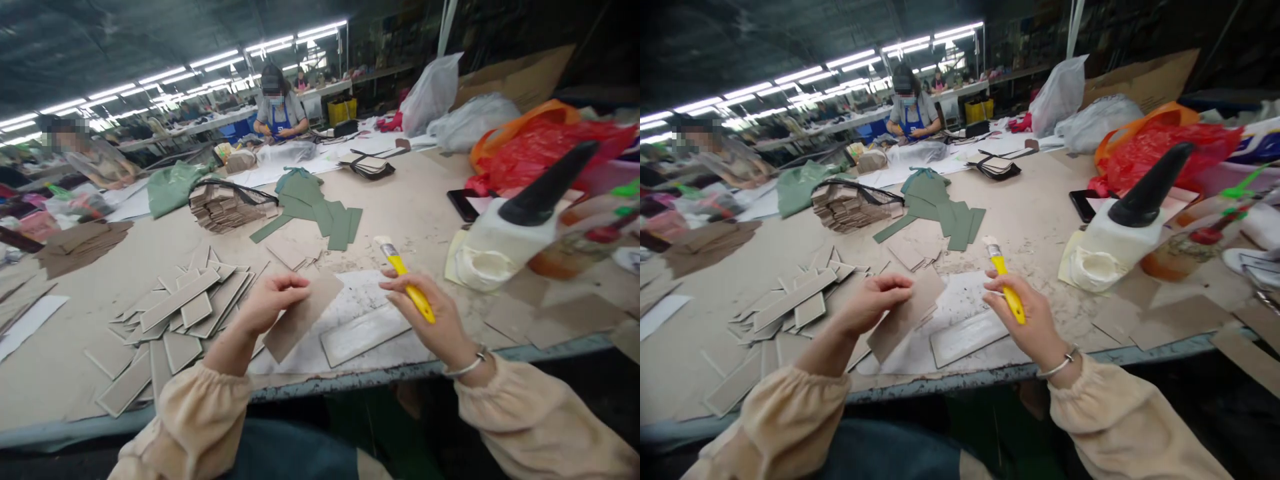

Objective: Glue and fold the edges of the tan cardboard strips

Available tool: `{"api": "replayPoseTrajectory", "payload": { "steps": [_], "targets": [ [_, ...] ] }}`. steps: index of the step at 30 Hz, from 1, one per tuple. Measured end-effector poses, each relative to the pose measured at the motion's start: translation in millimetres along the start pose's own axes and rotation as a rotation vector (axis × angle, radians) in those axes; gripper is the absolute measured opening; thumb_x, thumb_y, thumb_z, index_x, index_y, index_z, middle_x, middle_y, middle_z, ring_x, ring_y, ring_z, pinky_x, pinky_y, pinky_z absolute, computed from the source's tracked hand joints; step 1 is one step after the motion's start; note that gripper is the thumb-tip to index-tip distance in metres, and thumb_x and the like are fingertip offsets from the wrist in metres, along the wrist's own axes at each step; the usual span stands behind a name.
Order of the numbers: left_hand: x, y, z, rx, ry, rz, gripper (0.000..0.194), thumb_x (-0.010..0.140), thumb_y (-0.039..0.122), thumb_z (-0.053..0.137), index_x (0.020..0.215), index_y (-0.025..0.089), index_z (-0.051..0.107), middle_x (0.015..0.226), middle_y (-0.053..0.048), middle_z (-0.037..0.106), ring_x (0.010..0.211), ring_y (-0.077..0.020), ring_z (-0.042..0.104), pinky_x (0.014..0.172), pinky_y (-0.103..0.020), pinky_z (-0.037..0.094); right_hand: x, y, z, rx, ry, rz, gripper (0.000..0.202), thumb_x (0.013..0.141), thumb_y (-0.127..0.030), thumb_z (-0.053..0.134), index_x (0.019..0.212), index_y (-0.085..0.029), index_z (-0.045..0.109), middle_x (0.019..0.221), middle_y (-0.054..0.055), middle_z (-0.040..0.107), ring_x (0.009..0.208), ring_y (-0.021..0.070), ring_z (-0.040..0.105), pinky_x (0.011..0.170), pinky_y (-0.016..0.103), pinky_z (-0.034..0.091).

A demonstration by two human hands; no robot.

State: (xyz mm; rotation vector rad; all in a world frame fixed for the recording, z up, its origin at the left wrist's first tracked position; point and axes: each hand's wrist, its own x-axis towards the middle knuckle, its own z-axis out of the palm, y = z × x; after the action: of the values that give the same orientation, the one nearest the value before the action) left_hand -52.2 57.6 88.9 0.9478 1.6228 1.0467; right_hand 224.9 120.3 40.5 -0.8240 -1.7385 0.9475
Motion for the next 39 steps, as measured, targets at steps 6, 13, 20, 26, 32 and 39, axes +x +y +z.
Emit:
{"api": "replayPoseTrajectory", "payload": {
  "steps": [6, 13, 20, 26, 32, 39],
  "targets": [
    [-8, 4, 65.1, 0.183, -0.185, -0.025, 0.025, 0.071, 0.028, 0.068, 0.09, 0.014, 0.07, 0.065, -0.001, 0.065, 0.057, -0.0118, 0.058, 0.051, -0.021, 0.042, -13, 2, 5, 0.043, -0.137, 0.118, 0.02, 0.08, -0.033, 0.066, 0.079, -0.021, 0.051, 0.11, 0.006, 0.062, 0.075, 0.0158, 0.066, 0.066, 0.03, 0.059],
    [-48, -32, 28.3, 0.65, 0.248, 0.493, 0.017, 0.085, 0.027, 0.055, 0.089, 0.018, 0.069, 0.087, -0.004, 0.067, 0.083, -0.0155, 0.061, 0.076, -0.026, 0.048, -15, 11, -17, 0.163, 0.01, 0.24, 0.023, 0.077, -0.033, 0.069, 0.077, -0.019, 0.051, 0.102, 0.004, 0.061, 0.071, 0.0117, 0.063, 0.061, 0.026, 0.06],
    [-79, -89, 26.4, 0.851, 0.057, 0.49, 0.019, 0.088, 0.02, 0.05, 0.089, 0.019, 0.069, 0.085, -0.005, 0.066, 0.078, -0.0146, 0.062, 0.071, -0.025, 0.049, -24, 26, -31, 0.121, 0.138, 0.288, 0.026, 0.074, -0.035, 0.072, 0.08, -0.02, 0.05, 0.103, 0.003, 0.06, 0.065, 0.0105, 0.063, 0.063, 0.025, 0.059],
    [-74, -94, 42.3, 0.991, -0.119, 0.511, 0.023, 0.091, 0.021, 0.046, 0.093, 0.02, 0.069, 0.087, -0.005, 0.065, 0.079, -0.0151, 0.061, 0.072, -0.025, 0.048, -30, 34, -25, 0.079, 0.103, 0.334, 0.027, 0.072, -0.037, 0.072, 0.078, -0.022, 0.05, 0.1, 0.002, 0.062, 0.064, 0.0125, 0.064, 0.063, 0.029, 0.058],
    [-75, -94, 41.5, 1.05, -0.141, 0.532, 0.025, 0.092, 0.022, 0.044, 0.093, 0.02, 0.069, 0.088, -0.005, 0.065, 0.081, -0.0162, 0.06, 0.074, -0.026, 0.048, -34, 42, -21, 0.003, 0.026, 0.339, 0.028, 0.074, -0.04, 0.07, 0.078, -0.022, 0.049, 0.096, 0.004, 0.065, 0.071, 0.016, 0.065, 0.068, 0.03, 0.057],
    [-71, -93, 44.0, 1.137, -0.188, 0.596, 0.027, 0.092, 0.019, 0.043, 0.093, 0.021, 0.069, 0.085, -0.006, 0.064, 0.081, -0.017, 0.057, 0.074, -0.028, 0.048, -39, 48, -22, -0.103, -0.029, 0.331, 0.025, 0.075, -0.038, 0.069, 0.079, -0.023, 0.049, 0.084, 0.003, 0.066, 0.078, 0.02, 0.066, 0.068, 0.032, 0.055]
  ]
}}
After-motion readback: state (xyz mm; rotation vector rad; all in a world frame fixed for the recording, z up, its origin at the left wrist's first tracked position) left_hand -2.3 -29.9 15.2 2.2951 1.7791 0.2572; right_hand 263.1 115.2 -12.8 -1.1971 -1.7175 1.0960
